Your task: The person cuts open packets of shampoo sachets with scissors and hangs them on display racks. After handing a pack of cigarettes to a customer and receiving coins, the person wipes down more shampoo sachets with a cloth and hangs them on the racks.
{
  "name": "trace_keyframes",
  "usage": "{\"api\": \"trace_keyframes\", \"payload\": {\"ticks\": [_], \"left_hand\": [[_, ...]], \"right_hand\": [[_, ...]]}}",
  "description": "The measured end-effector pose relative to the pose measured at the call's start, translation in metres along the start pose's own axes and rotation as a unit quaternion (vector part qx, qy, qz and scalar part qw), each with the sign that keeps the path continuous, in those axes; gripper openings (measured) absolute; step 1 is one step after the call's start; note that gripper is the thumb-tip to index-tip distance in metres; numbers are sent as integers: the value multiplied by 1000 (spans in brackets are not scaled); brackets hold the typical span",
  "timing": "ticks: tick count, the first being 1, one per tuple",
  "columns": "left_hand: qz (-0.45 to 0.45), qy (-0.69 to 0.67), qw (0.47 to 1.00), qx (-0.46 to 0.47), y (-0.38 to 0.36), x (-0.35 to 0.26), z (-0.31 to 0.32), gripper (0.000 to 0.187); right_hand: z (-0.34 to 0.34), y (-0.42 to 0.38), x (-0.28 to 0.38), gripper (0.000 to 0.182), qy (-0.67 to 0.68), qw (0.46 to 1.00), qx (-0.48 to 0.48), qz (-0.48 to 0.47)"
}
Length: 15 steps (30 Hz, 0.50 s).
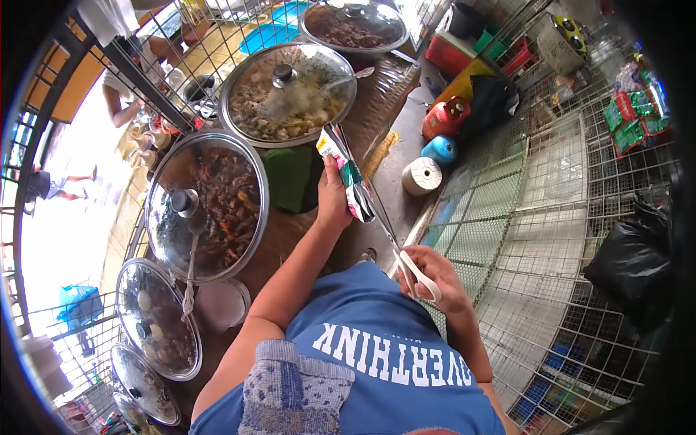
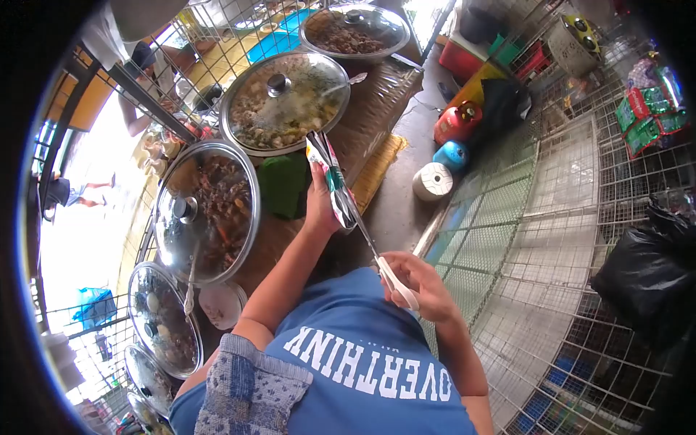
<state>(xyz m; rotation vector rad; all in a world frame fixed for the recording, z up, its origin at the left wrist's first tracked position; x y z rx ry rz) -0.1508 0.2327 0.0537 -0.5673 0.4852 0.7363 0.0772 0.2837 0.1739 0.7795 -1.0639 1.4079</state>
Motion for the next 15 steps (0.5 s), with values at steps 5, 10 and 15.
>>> {"api": "trace_keyframes", "payload": {"ticks": [5, 10, 15], "left_hand": [[1, 4, 1000, 2, 1, -3, -2, 59], [4, 10, 1000, 20, 0, 5, 0, 59], [-3, 18, 999, 44, 6, 21, -5, 55]], "right_hand": [[0, -1, 2, 69, 14, 1000, 10, 8], [5, 7, 1, 61, -23, 999, -19, 14], [9, 22, -5, 58, -47, 998, -37, -8]]}}
Point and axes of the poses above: each hand's wrist, its own y-axis towards the middle knuckle, its own z-axis out of the palm, x = y × z, the point moved 4 cm from there along y, towards the middle knuckle, and after that the axes turned 5 degrees about x, right-handed, at the moved point
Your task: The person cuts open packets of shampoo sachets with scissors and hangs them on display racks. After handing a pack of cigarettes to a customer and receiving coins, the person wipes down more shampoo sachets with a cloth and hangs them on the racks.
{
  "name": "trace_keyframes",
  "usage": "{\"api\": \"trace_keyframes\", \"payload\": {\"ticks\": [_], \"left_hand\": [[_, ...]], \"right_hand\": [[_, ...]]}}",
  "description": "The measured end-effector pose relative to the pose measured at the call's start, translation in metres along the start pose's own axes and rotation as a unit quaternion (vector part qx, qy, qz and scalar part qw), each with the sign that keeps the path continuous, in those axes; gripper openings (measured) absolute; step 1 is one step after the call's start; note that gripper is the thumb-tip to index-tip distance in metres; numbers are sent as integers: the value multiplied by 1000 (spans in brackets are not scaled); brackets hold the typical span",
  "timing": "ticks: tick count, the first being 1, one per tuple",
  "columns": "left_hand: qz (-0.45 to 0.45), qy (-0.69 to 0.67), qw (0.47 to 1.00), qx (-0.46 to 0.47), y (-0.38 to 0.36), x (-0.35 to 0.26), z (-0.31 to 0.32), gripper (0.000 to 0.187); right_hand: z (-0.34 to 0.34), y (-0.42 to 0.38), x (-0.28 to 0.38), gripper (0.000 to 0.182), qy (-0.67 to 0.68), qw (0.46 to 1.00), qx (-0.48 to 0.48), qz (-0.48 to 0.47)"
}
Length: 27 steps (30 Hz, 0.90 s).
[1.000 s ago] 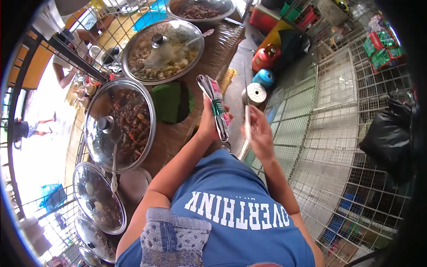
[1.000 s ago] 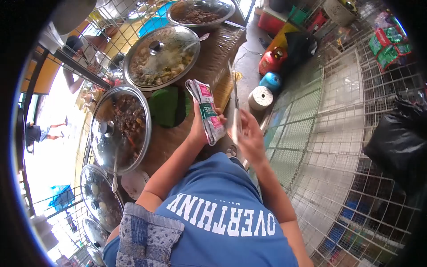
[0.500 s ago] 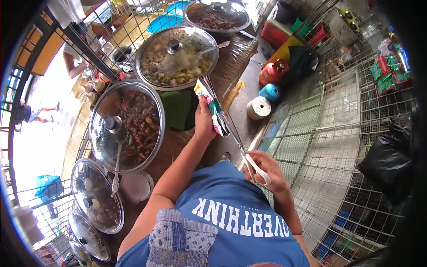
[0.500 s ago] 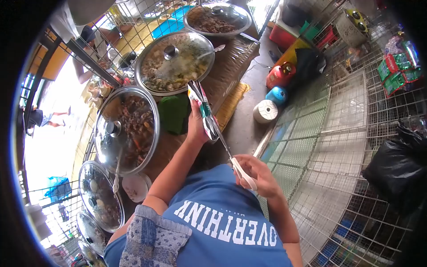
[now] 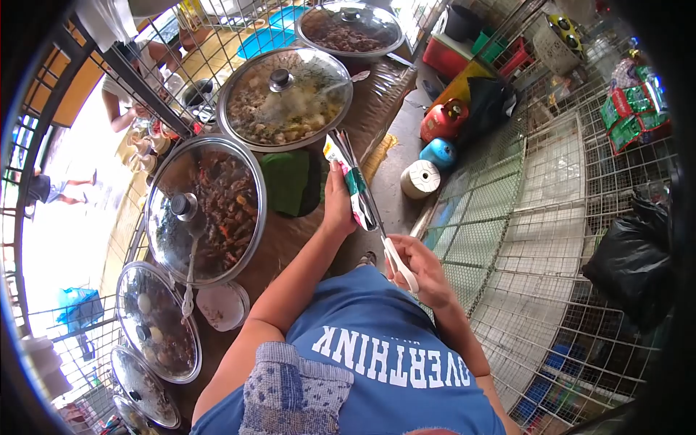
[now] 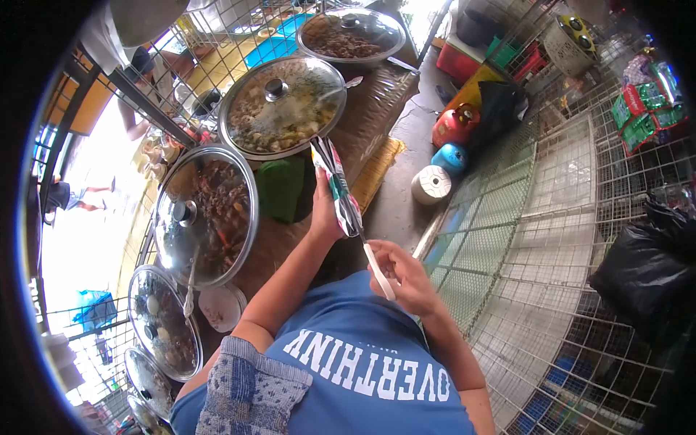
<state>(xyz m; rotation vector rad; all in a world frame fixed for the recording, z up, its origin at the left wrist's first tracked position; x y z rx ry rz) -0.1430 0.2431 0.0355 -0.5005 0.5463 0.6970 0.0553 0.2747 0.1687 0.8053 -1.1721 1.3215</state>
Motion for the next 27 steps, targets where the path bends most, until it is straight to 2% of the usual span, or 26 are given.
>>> {"api": "trace_keyframes", "payload": {"ticks": [2, 6, 8, 12, 14, 15, 16, 18, 19, 20, 21, 22, 23, 24, 26, 27], "left_hand": [[18, 27, 999, -15, 1, 3, 0, 52], [45, 66, 997, -24, 1, 2, 1, 46], [52, 86, 995, -17, 1, -1, 4, 44], [67, 72, 995, -24, -5, -16, 17, 37], [127, 143, 981, -17, -1, -23, 17, 39], [94, 119, 988, -22, 2, -21, 8, 41], [75, 71, 993, -50, 6, -14, -4, 45], [32, -81, 996, -24, 11, 2, -13, 51], [-23, -140, 990, 7, -12, -18, 19, 57], [-25, -122, 991, 56, 8, 15, -20, 65], [-27, -147, 985, 81, -2, 7, -6, 61], [-26, -173, 979, 107, -11, -2, 9, 57], [-7, -155, 979, 132, -12, -3, 6, 52], [12, -136, 978, 156, -12, -4, 0, 48], [11, -152, 969, 196, -21, -11, -4, 43], [-17, -211, 946, 245, -29, -18, 2, 43]], "right_hand": [[-1, 5, -3, 58, 13, 999, -36, 7], [-8, 11, -9, 59, -10, 999, -37, -27], [-8, 10, -10, 60, 115, 993, -27, -26], [-8, 4, -16, 60, 113, 993, -29, -18], [-7, 1, -13, 67, 83, 994, -60, -37], [-7, -1, -6, 67, 80, 995, -55, -36], [-6, -6, 14, 74, 58, 991, -27, -115], [-8, -6, 47, 83, 26, 976, -21, -217], [-9, -6, 63, 88, 11, 964, -18, -267], [-12, -1, 72, 84, 21, 954, -14, -298], [-18, 3, 72, 84, 22, 955, -16, -296], [-30, 8, 67, 75, 27, 957, -54, -284], [-41, 12, 60, 67, 31, 958, -89, -272], [-51, 15, 50, 67, 30, 958, -85, -271], [-87, 23, 7, 58, -24, 960, -226, -164], [-102, 30, -15, 52, -73, 967, -206, -133]]}}
Point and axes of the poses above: each hand's wrist, its own y-axis towards the middle knuckle, its own z-axis out of the palm, x = y × z, the point moved 4 cm from there along y, towards the middle knuckle, and after that the axes turned 5 degrees about x, right-handed, at the moved point
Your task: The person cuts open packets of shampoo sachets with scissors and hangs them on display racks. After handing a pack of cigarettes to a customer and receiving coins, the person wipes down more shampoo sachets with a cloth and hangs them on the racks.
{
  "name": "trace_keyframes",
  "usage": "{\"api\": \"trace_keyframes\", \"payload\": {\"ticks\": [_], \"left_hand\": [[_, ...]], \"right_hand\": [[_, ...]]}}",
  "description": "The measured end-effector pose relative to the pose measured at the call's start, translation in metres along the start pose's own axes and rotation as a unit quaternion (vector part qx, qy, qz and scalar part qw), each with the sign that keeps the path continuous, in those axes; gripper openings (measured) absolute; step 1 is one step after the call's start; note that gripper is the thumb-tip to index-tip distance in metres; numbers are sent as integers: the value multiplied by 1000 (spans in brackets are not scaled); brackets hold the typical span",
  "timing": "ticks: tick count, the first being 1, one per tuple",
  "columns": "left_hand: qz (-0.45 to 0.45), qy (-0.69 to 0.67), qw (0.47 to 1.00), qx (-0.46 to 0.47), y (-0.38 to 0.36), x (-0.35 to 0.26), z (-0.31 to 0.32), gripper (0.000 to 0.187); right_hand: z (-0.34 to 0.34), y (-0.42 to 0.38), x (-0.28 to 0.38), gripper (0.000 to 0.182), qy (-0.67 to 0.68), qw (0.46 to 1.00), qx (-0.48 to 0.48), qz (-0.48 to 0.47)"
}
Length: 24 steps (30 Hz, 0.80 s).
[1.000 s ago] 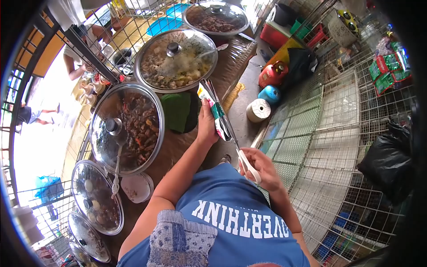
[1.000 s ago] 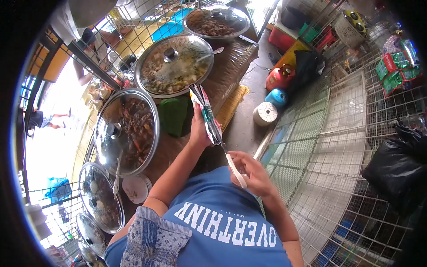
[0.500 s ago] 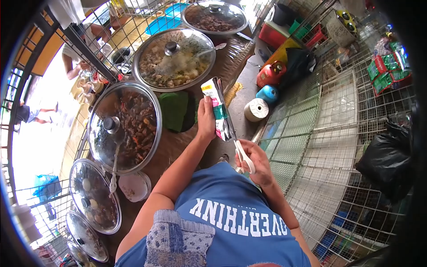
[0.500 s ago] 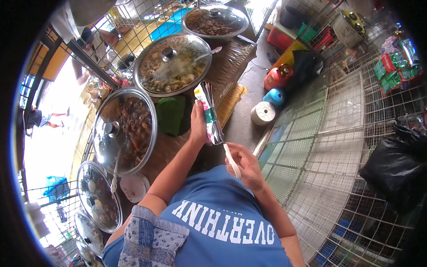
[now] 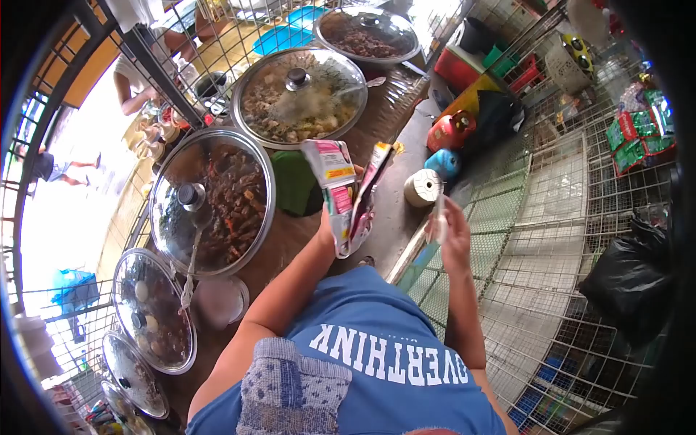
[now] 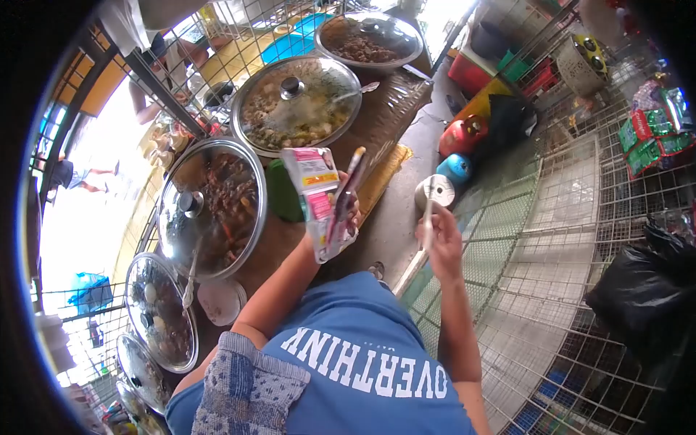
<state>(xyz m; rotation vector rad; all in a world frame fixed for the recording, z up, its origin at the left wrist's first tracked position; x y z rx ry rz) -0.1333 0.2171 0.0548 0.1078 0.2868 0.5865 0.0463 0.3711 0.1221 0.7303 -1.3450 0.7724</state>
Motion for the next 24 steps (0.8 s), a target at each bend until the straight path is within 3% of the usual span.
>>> {"api": "trace_keyframes", "payload": {"ticks": [2, 3, 4, 7, 9, 12, 13, 15, 16, 17, 18, 20, 22, 23, 24], "left_hand": [[-68, -9, 994, 86, -9, -18, 25, 48], [-62, 61, 994, 69, -16, -42, 59, 50], [-5, 57, 997, 55, -26, -57, 93, 51], [28, 56, 997, 35, -50, -88, 118, 42], [-25, 70, 980, 187, -54, -120, 98, 56], [22, -14, 997, 77, -73, -124, 109, 59], [44, 12, 998, 51, -74, -119, 106, 55], [83, 68, 994, -4, -80, -109, 101, 48], [69, 116, 990, -37, -84, -105, 77, 45], [72, 109, 987, -97, -83, -97, 83, 44], [43, 97, 985, -133, -83, -89, 81, 39], [6, 69, 995, -71, -76, -84, 73, 37], [-23, 49, 998, -29, -70, -75, 73, 37], [-22, 71, 994, -79, -67, -70, 69, 38], [-23, 91, 987, -129, -64, -66, 68, 38]], "right_hand": [[16, 8, -7, 49, -249, 964, 89, 3], [32, 10, -8, 48, -342, 931, 126, -12], [48, 12, -13, 47, -361, 919, 146, -54], [98, 29, -22, 39, -427, 872, 218, -94], [126, 46, -34, 32, -460, 852, 231, -98], [163, 70, -51, 30, -498, 821, 238, -144], [168, 74, -55, 30, -493, 822, 242, -150], [190, 86, -66, 29, -575, 759, 274, -134], [196, 90, -76, 26, -578, 767, 252, -120], [201, 95, -81, 23, -635, 718, 262, -113], [203, 97, -71, 23, -638, 709, 277, -116], [210, 101, -42, 23, -642, 698, 288, -134], [207, 100, -34, 24, -657, 643, 393, -16], [202, 101, -35, 24, -660, 646, 383, -19], [199, 101, -42, 28, -623, 681, 383, -37]]}}
Point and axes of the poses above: each hand's wrist, its own y-axis towards the middle knuckle, its own z-axis out of the palm, x = y × z, the point moved 4 cm from there along y, towards the middle knuckle, and after that the axes turned 5 degrees about x, right-handed, at the moved point
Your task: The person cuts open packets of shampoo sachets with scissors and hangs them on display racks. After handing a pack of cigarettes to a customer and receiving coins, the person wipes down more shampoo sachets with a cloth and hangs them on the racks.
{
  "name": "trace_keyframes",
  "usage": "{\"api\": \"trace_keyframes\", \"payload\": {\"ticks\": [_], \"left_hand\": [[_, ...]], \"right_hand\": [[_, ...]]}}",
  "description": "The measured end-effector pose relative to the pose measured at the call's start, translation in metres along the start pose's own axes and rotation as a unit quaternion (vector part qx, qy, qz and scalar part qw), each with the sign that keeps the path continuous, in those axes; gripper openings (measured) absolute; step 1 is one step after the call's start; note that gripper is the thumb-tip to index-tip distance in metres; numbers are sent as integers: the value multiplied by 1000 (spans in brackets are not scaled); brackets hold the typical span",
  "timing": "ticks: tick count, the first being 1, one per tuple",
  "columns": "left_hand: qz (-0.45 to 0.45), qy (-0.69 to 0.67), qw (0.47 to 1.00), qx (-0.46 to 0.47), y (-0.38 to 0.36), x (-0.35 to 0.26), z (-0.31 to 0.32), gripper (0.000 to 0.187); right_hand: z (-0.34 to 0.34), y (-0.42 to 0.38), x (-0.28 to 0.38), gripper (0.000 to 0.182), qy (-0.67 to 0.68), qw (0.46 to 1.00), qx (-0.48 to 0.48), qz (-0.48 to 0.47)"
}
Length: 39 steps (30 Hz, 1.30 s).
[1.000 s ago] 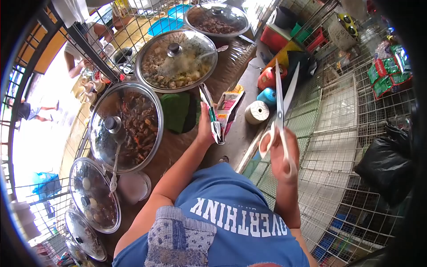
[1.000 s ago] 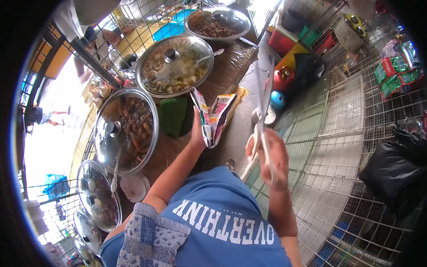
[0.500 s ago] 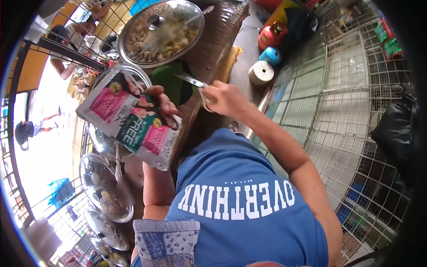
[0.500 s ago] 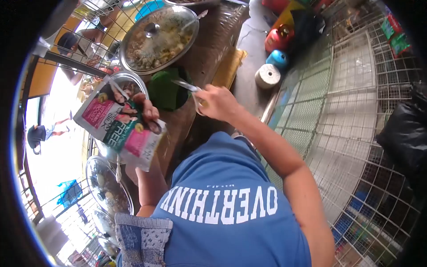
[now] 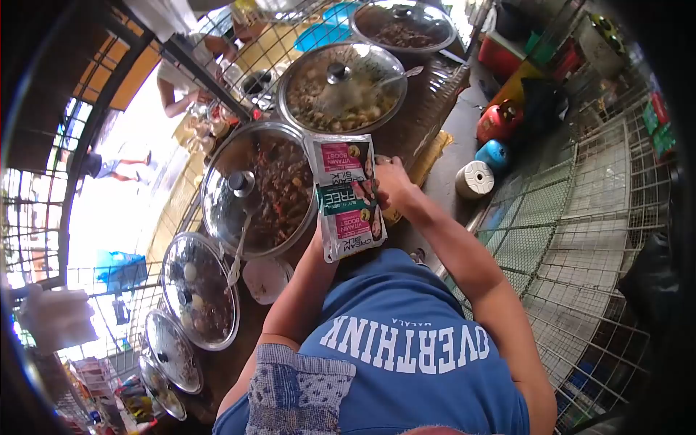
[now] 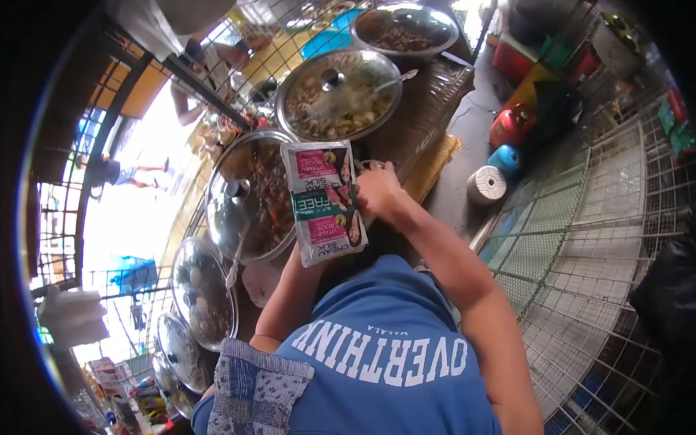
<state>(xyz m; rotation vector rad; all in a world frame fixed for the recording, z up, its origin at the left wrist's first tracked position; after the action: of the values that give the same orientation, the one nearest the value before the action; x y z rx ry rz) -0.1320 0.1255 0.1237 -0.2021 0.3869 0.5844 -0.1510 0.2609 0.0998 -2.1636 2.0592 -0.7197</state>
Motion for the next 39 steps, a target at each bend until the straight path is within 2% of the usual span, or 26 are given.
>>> {"api": "trace_keyframes", "payload": {"ticks": [1, 2, 3, 4, 5, 7, 9, 10, 11, 12, 13, 14, 15, 16, 17, 19, 21, 22, 23, 26, 28, 29, 31, 35, 37, 39], "left_hand": [[-6, 4, 1000, 10, 3, 1, 5, 38], [-2, 6, 1000, -1, 6, 1, 8, 39], [3, 7, 1000, -12, 11, -1, 10, 40], [17, 84, 994, 62, 17, -3, 16, 40], [15, 80, 994, 67, 23, -1, 15, 40], [-47, 103, 992, 47, 30, 10, 12, 37], [-63, 149, 984, 77, 40, 21, 45, 32], [-84, 191, 976, 66, 47, 31, 41, 31], [-104, 232, 966, 57, 56, 43, 33, 30], [-94, 240, 957, 131, 71, 59, 15, 43], [-108, 238, 955, 141, 81, 67, 19, 43], [-164, 99, 964, 183, 89, 78, 27, 57], [-216, -42, 951, 217, 92, 88, 35, 73], [-227, -33, 971, 58, 92, 90, 49, 97], [-236, -32, 969, 62, 91, 92, 59, 97], [-240, -29, 964, 112, 91, 90, 70, 108], [-263, -40, 939, 217, 98, 95, 59, 106], [-226, 22, 955, 192, 101, 94, 64, 99], [-188, 83, 965, 165, 105, 92, 66, 93], [-209, 77, 959, 174, 127, 94, 59, 87], [-205, 73, 958, 187, 137, 95, 61, 85], [-197, 60, 959, 192, 140, 96, 60, 81], [-149, 74, 969, 182, 150, 98, 55, 75], [-80, 97, 974, 190, 154, 105, 60, 68], [-52, 12, 994, 98, 160, 106, 58, 64], [-40, -2, 995, 91, 156, 102, 64, 61]], "right_hand": [[8, 0, -6, 32, 40, 999, -27, -24], [9, -10, -12, 30, 78, 974, -198, -77], [9, -14, -18, 30, 76, 973, -206, -70], [6, -20, -35, 33, 386, 880, -268, -64], [11, -27, -54, 36, 654, 692, -300, -54], [-21, -74, -64, 43, 689, 681, -243, -49], [-37, -109, -62, 67, 652, 683, -291, -155], [-40, -120, -68, 68, 614, 726, -282, -128], [-42, -132, -72, 68, 612, 724, -295, -116], [-43, -143, -76, 65, 558, 763, -318, -74], [-42, -154, -79, 63, 501, 796, -338, -31], [-37, -163, -84, 50, 469, 796, -383, -2], [-29, -170, -90, 50, 467, 793, -391, 8], [-22, -178, -96, 42, 506, 753, -420, -11], [-16, -187, -100, 35, 544, 710, -447, -31], [-13, -219, -100, 28, 549, 692, -469, -1], [2, -248, -111, 26, 529, 737, -420, 31], [-7, -260, -102, 26, 528, 699, -480, -36], [-7, -272, -97, 26, 528, 699, -481, -37], [-9, -314, -87, 25, 492, 704, -512, 9], [-17, -337, -78, 28, 511, 645, -565, -60], [-18, -345, -76, 28, 508, 646, -566, -58], [-19, -361, -75, 33, 476, 654, -583, -75], [-1, -367, -78, 33, 537, 605, -585, -58], [8, -363, -81, 32, 518, 636, -569, -63], [13, -359, -79, 31, 498, 667, -550, -72]]}}
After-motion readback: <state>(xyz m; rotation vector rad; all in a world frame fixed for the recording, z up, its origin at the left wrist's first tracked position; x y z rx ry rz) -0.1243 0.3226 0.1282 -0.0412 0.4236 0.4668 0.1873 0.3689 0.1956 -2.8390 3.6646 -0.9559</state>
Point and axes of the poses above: each hand's wrist, its own y-axis towards the middle knuckle, its own z-axis out of the palm, x = y × z, the point moved 4 cm from there along y, towards the middle knuckle, and after that the axes turned 5 degrees about x, right-handed, at the moved point
